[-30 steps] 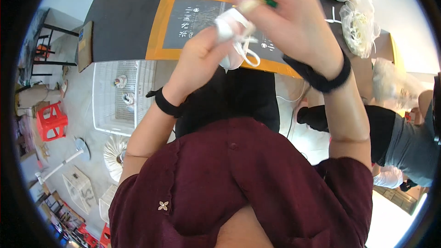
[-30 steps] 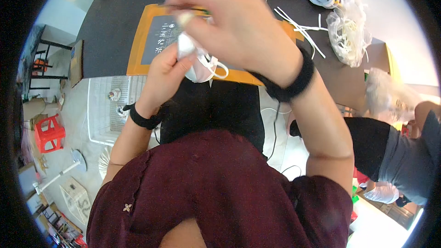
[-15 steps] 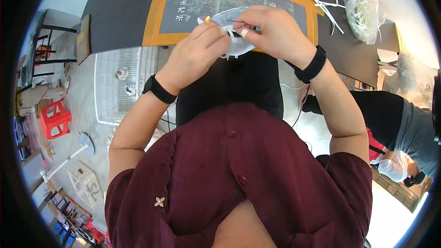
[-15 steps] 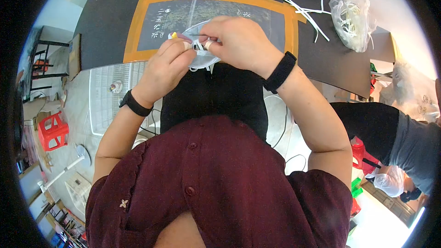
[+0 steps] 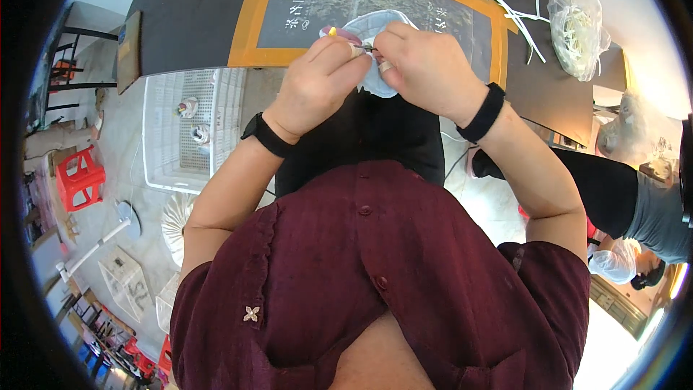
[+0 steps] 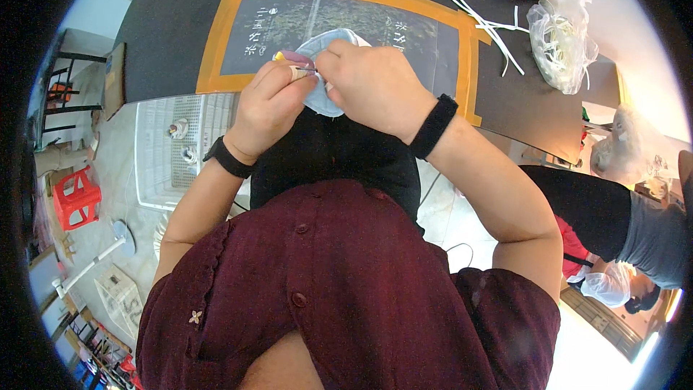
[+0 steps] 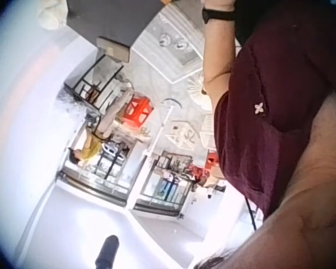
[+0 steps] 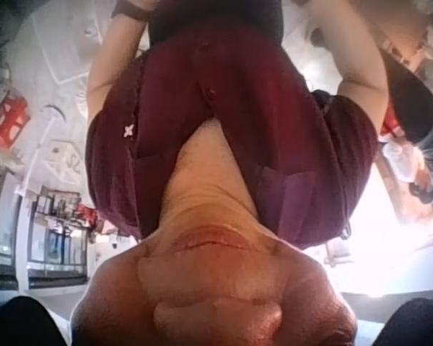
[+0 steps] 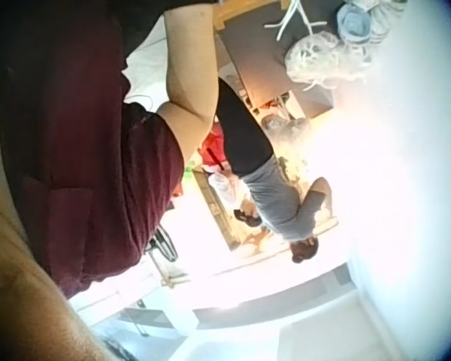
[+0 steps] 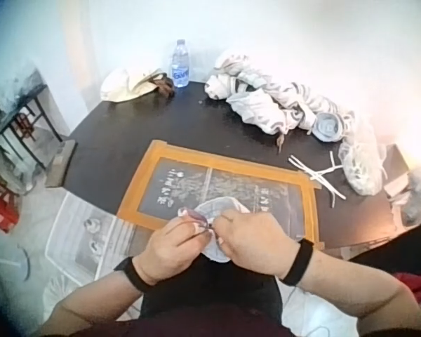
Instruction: Lacing or attaching straps to a small shoe upper using a small hook tool.
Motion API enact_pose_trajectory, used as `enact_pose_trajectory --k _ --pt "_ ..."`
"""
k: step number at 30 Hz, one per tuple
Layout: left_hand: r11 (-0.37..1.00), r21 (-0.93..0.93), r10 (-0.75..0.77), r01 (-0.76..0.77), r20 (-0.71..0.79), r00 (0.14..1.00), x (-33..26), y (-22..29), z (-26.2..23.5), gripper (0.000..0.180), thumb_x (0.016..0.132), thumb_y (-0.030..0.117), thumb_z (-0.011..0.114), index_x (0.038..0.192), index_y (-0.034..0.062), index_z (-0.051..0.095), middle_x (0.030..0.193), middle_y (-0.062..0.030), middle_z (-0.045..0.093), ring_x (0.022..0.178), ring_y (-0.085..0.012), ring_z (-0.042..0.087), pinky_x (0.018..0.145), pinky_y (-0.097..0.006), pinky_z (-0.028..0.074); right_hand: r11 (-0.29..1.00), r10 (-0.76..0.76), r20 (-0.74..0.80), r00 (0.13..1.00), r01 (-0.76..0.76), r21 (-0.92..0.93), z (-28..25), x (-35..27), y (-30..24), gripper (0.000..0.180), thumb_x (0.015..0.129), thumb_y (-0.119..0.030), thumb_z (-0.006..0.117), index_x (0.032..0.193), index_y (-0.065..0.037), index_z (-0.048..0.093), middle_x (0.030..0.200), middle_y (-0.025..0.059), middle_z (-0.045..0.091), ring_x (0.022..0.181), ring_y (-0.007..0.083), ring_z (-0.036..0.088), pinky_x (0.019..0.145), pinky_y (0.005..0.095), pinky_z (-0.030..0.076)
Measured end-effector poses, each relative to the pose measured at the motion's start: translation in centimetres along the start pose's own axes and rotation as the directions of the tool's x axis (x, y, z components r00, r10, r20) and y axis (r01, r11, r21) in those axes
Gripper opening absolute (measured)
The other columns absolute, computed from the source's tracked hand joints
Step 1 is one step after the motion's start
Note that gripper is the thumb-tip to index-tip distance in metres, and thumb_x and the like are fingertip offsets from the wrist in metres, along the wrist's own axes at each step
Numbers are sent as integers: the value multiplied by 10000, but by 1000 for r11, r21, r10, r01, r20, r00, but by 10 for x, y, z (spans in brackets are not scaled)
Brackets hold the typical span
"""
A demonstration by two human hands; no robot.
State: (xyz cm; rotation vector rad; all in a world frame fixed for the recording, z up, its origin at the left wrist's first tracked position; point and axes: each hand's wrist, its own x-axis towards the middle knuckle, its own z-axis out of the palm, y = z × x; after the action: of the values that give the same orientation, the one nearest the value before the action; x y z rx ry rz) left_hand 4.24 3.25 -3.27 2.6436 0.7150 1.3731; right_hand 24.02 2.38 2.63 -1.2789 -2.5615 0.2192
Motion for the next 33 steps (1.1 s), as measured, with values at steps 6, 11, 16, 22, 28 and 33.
enact_pose_trajectory --k 6,11,16,22,28,33 --pt "999 -33 24 -24 8 1000 8 -5 -6 220 696 -7 645 909 42 630 872 -68 573 855 -258 603 741 -341 524 838 408 -263 875 -244 489 8 14 25 179 795 -150 637 941 -45 626 761 58 621 672 180 631 568 318 499" --pt "997 -29 70 -67 135 988 6 -2 -11 239 703 -10 650 941 10 651 912 -89 595 869 -272 619 732 -344 523 346 685 43 727 -376 860 7 14 38 152 875 -161 612 935 -22 623 737 -15 570 592 58 532 517 225 428" --pt "996 -50 76 -68 184 980 12 -4 -13 255 694 -5 664 948 13 652 913 -94 596 876 -279 619 733 -334 517 347 638 85 766 -383 856 3 19 41 173 889 -149 598 998 -16 617 779 10 594 578 69 533 506 231 425" --pt "725 -481 -495 493 134 858 18 5 -20 203 852 33 645 1055 26 641 986 -68 643 910 -200 624 798 -299 507 400 595 -207 777 -62 914 -39 16 23 155 916 -111 570 1027 -27 639 843 -16 600 644 60 537 549 211 418" --pt "-348 -852 -734 392 508 451 19 12 -21 254 941 107 607 1185 35 602 1136 -68 655 1057 -159 618 940 -324 490 465 481 -186 857 -70 882 -30 -12 -6 173 929 -126 586 1046 -38 678 883 -11 656 821 54 564 746 231 465" --pt "-566 -764 -644 310 644 412 11 24 -8 277 947 94 589 1218 36 573 1168 -66 640 1068 -173 619 963 -355 491 426 542 -100 835 -170 889 4 -23 -14 179 900 -133 616 1040 -29 656 874 34 671 776 119 619 691 274 491"
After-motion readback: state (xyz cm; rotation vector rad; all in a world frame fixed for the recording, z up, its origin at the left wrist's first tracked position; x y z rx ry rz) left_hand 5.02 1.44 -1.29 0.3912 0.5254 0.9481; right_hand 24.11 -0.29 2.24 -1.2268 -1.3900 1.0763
